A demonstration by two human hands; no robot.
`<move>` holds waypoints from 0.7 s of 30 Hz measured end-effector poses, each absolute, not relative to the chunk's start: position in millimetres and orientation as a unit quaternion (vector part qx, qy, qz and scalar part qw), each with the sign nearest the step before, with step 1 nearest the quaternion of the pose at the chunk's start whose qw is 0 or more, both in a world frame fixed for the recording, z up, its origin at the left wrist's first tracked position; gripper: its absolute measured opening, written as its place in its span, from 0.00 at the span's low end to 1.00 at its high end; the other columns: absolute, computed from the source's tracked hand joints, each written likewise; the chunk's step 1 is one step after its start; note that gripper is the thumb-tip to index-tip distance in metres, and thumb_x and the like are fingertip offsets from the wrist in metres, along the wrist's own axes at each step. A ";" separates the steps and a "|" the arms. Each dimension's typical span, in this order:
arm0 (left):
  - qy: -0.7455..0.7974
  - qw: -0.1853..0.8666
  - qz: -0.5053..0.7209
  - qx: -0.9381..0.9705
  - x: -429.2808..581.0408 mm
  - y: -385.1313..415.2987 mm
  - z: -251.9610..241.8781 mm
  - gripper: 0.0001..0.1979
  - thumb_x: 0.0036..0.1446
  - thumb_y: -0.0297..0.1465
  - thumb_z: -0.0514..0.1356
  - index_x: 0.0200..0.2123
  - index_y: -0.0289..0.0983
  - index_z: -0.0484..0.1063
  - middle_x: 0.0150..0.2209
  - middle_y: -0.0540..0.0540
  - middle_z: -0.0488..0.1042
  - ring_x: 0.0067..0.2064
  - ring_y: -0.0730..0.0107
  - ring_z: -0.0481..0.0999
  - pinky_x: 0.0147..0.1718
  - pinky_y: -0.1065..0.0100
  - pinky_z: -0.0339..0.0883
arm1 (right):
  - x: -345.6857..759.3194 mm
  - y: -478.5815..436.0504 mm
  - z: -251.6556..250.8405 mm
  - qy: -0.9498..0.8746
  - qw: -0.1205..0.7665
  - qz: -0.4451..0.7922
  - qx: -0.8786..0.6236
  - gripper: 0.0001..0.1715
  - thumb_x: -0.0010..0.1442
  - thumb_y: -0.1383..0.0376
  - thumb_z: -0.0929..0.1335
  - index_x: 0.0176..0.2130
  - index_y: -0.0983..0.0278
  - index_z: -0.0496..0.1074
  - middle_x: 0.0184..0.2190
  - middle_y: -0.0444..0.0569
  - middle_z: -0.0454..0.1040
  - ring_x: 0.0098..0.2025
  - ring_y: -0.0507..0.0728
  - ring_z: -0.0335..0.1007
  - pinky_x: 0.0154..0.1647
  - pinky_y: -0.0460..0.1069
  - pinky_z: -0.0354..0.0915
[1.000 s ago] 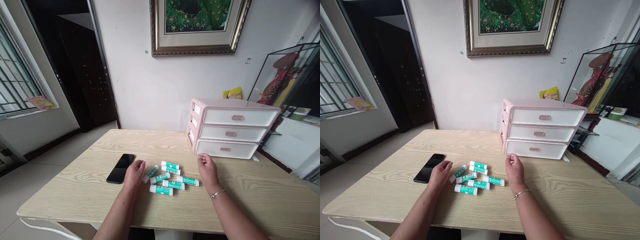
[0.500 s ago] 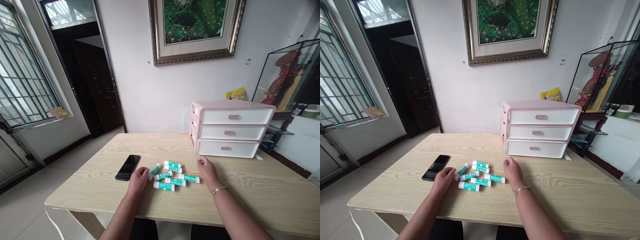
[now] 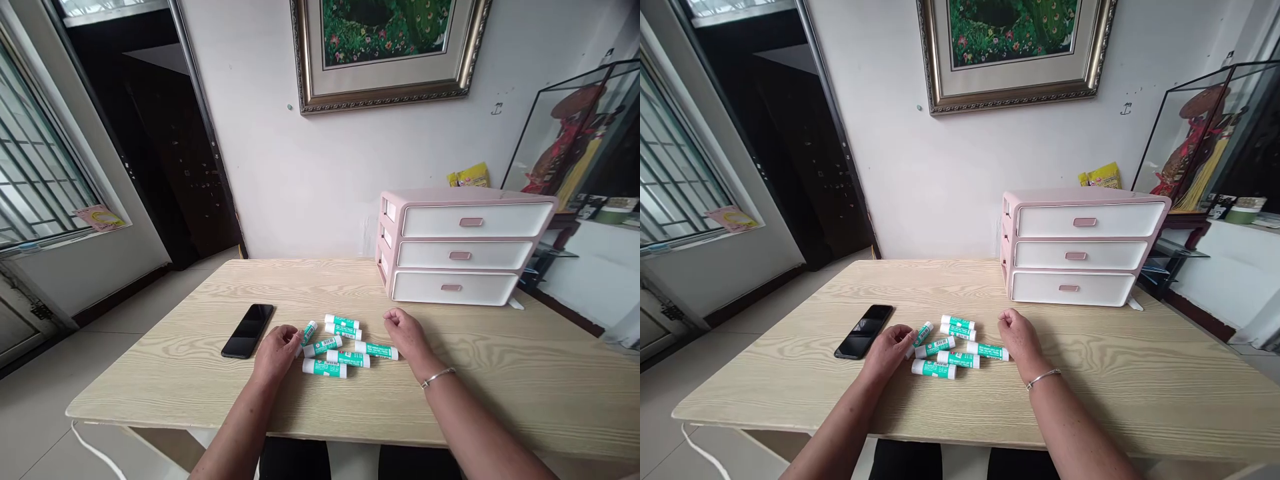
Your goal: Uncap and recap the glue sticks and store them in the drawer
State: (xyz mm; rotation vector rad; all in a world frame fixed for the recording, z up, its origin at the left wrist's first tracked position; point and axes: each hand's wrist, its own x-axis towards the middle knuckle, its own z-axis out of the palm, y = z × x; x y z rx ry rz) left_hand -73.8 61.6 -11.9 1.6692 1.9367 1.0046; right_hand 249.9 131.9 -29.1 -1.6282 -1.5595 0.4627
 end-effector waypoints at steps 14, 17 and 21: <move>0.701 0.131 0.268 0.647 -57.5 86.1 7.0 0.12 0.54 0.41 0.61 0.29 0.37 0.74 0.35 0.37 0.79 0.37 0.55 0.78 0.33 0.66 0.59 | 227.2 119.1 -6.8 -0.610 0.489 0.209 -0.587 0.09 0.54 0.61 0.62 0.31 0.59 0.71 0.26 0.45 0.76 0.28 0.56 0.71 0.32 0.48 0.63; 0.663 0.139 0.306 0.669 -57.5 89.7 14.6 0.14 0.59 0.42 0.57 0.35 0.37 0.74 0.36 0.39 0.80 0.38 0.57 0.78 0.34 0.66 0.62 | 216.6 117.8 11.5 -0.607 0.532 0.224 -0.546 0.10 0.53 0.59 0.63 0.32 0.59 0.71 0.27 0.46 0.77 0.29 0.56 0.71 0.32 0.49 0.65; 0.587 0.164 0.357 0.708 -48.1 95.4 27.4 0.16 0.64 0.44 0.53 0.44 0.39 0.70 0.39 0.43 0.79 0.38 0.63 0.78 0.37 0.68 0.67 | 194.9 120.0 30.2 -0.612 0.579 0.243 -0.481 0.10 0.55 0.56 0.65 0.33 0.59 0.71 0.29 0.47 0.77 0.31 0.57 0.71 0.35 0.50 0.67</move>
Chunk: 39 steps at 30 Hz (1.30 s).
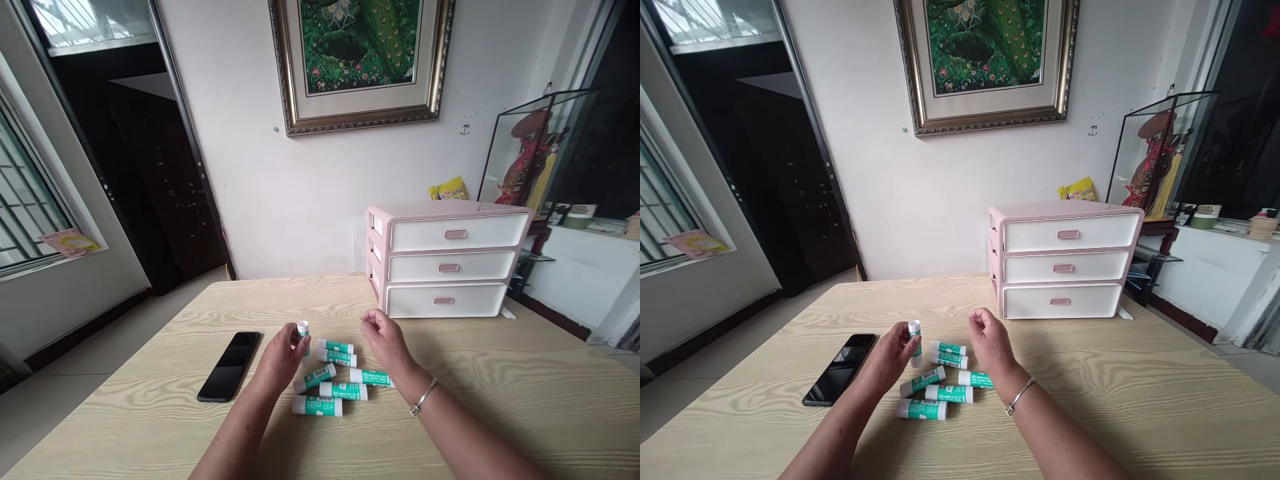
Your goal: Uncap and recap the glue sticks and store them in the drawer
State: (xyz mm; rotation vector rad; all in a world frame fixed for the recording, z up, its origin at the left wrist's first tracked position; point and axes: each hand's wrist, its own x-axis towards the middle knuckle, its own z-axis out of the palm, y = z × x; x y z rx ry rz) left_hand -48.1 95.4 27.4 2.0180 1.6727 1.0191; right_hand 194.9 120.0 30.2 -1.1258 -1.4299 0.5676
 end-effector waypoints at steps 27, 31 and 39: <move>0.358 0.530 0.562 0.525 -15.8 64.6 39.1 0.24 0.48 0.36 0.74 0.47 0.40 0.72 0.41 0.46 0.78 0.39 0.65 0.77 0.38 0.66 0.73 | 174.5 89.1 22.0 -0.555 0.495 0.594 -0.307 0.17 0.64 0.51 0.68 0.43 0.62 0.69 0.26 0.41 0.68 0.27 0.50 0.61 0.27 0.45 0.58; 0.356 0.530 0.536 0.552 -15.6 60.3 38.6 0.20 0.55 0.37 0.70 0.49 0.39 0.73 0.41 0.46 0.79 0.40 0.66 0.78 0.42 0.65 0.71 | 172.1 85.6 23.7 -0.508 0.473 0.679 -0.238 0.16 0.65 0.53 0.68 0.45 0.61 0.69 0.30 0.44 0.71 0.29 0.51 0.65 0.29 0.46 0.60; 0.420 0.275 0.500 0.706 -15.0 59.2 36.6 0.12 0.67 0.39 0.55 0.46 0.39 0.72 0.43 0.45 0.77 0.43 0.65 0.76 0.43 0.66 0.69 | 172.5 78.6 26.1 -0.643 0.505 0.448 -0.362 0.16 0.68 0.52 0.65 0.45 0.60 0.71 0.38 0.47 0.73 0.40 0.54 0.67 0.42 0.49 0.64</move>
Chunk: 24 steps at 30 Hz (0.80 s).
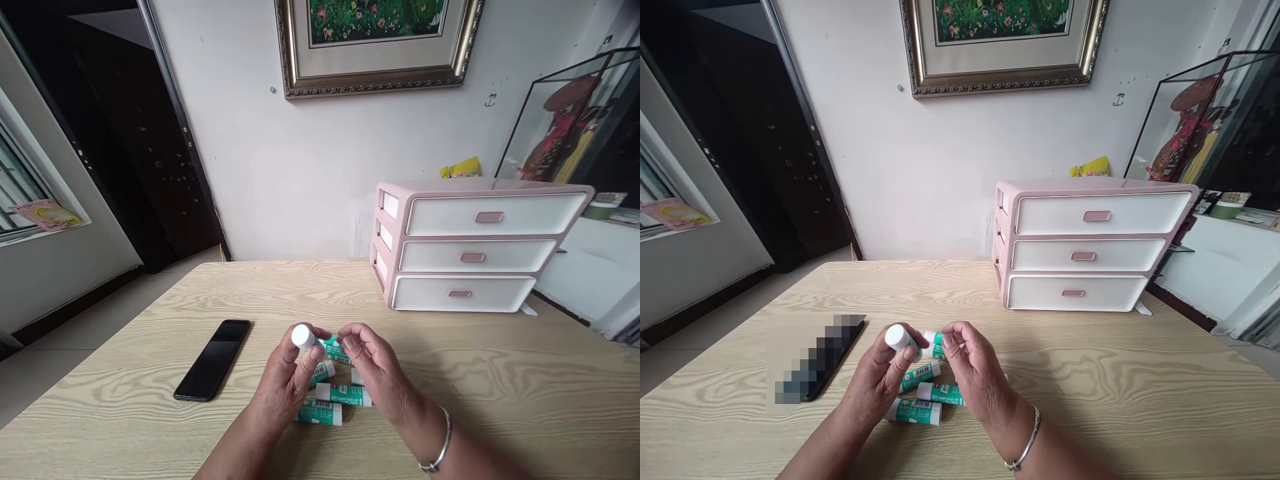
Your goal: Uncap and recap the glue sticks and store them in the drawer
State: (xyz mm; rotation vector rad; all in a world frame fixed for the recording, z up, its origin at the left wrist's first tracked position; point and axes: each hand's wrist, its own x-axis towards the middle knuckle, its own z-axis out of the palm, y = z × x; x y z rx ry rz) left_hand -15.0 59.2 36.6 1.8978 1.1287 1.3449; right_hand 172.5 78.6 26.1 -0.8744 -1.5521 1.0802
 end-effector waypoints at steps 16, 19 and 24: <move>0.483 0.075 0.293 0.822 -6.8 56.5 29.3 0.14 0.66 0.41 0.58 0.50 0.42 0.69 0.40 0.46 0.79 0.38 0.62 0.79 0.37 0.66 0.67 | 166.1 72.5 29.4 -0.722 0.438 0.362 -0.394 0.17 0.72 0.52 0.58 0.43 0.61 0.65 0.29 0.43 0.69 0.30 0.52 0.66 0.32 0.47 0.63; 0.466 0.127 0.285 0.827 -3.9 52.3 33.5 0.15 0.67 0.42 0.57 0.52 0.41 0.69 0.41 0.45 0.79 0.38 0.63 0.79 0.36 0.66 0.67 | 167.0 72.4 27.6 -0.738 0.441 0.313 -0.403 0.14 0.73 0.55 0.58 0.42 0.60 0.65 0.28 0.43 0.69 0.30 0.52 0.65 0.33 0.47 0.62; 0.440 0.245 0.292 0.813 -4.2 46.5 37.8 0.16 0.66 0.43 0.57 0.51 0.40 0.71 0.35 0.48 0.78 0.33 0.69 0.75 0.33 0.70 0.64 | 170.6 69.3 24.2 -0.744 0.458 0.287 -0.393 0.12 0.72 0.62 0.57 0.44 0.59 0.68 0.28 0.42 0.69 0.29 0.52 0.64 0.32 0.47 0.61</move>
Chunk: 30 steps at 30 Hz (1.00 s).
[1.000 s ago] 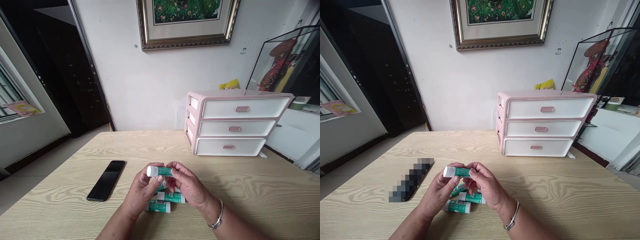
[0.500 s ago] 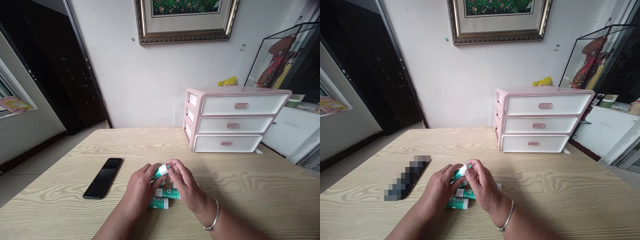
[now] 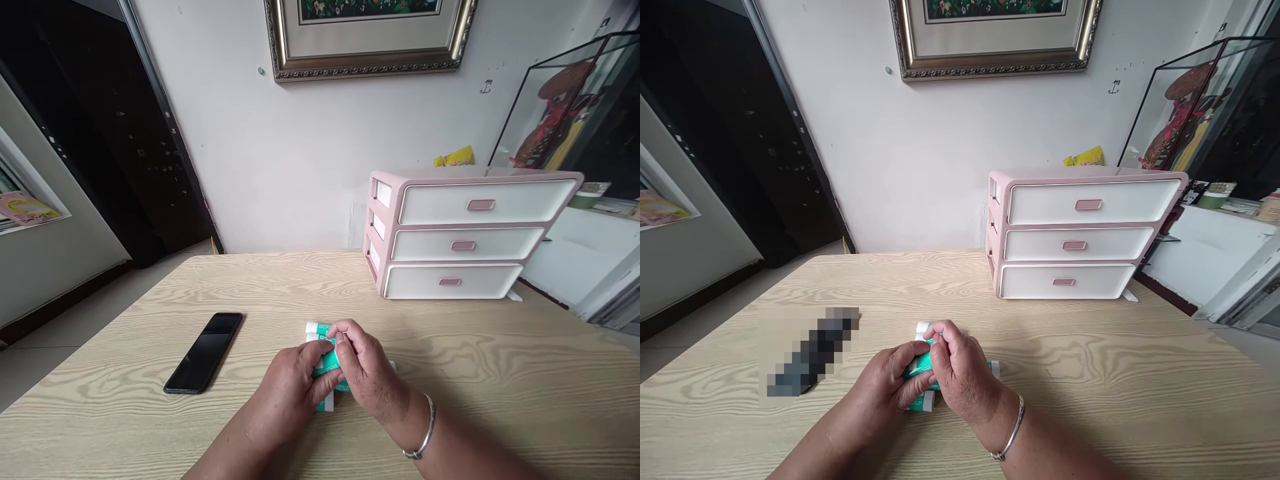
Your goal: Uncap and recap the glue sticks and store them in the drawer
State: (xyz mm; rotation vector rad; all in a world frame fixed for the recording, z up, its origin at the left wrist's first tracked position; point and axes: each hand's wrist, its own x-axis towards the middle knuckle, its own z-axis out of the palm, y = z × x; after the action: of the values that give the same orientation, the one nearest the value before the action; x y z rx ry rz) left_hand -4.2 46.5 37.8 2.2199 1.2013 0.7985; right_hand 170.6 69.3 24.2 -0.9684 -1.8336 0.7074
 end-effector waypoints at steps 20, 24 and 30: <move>0.748 0.101 0.288 0.589 -64.2 63.7 43.6 0.22 0.64 0.52 0.51 0.40 0.41 0.73 0.32 0.46 0.77 0.34 0.60 0.75 0.29 0.68 0.59 | 230.3 130.2 25.9 -0.664 0.377 0.135 -0.631 0.16 0.66 0.53 0.60 0.44 0.59 0.69 0.26 0.44 0.72 0.30 0.57 0.67 0.32 0.49 0.56; 0.797 0.015 0.170 0.580 -75.1 70.0 28.5 0.20 0.65 0.47 0.49 0.43 0.40 0.72 0.45 0.40 0.78 0.41 0.54 0.78 0.31 0.65 0.60 | 235.0 134.1 16.8 -0.675 0.308 0.106 -0.662 0.17 0.67 0.52 0.59 0.44 0.58 0.69 0.27 0.44 0.73 0.32 0.58 0.70 0.31 0.49 0.55; 0.805 -0.013 0.094 0.586 -77.7 74.3 19.0 0.17 0.65 0.40 0.50 0.45 0.37 0.72 0.48 0.37 0.77 0.44 0.52 0.79 0.32 0.63 0.64 | 237.9 130.3 26.0 -0.682 0.225 0.121 -0.685 0.15 0.66 0.54 0.60 0.41 0.60 0.70 0.32 0.48 0.77 0.33 0.58 0.71 0.31 0.49 0.54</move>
State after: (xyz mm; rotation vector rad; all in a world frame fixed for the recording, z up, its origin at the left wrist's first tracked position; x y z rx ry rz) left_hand -77.7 74.3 19.0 1.8566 2.5482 0.2989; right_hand 237.9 130.3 26.0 -1.8899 -1.8812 0.3329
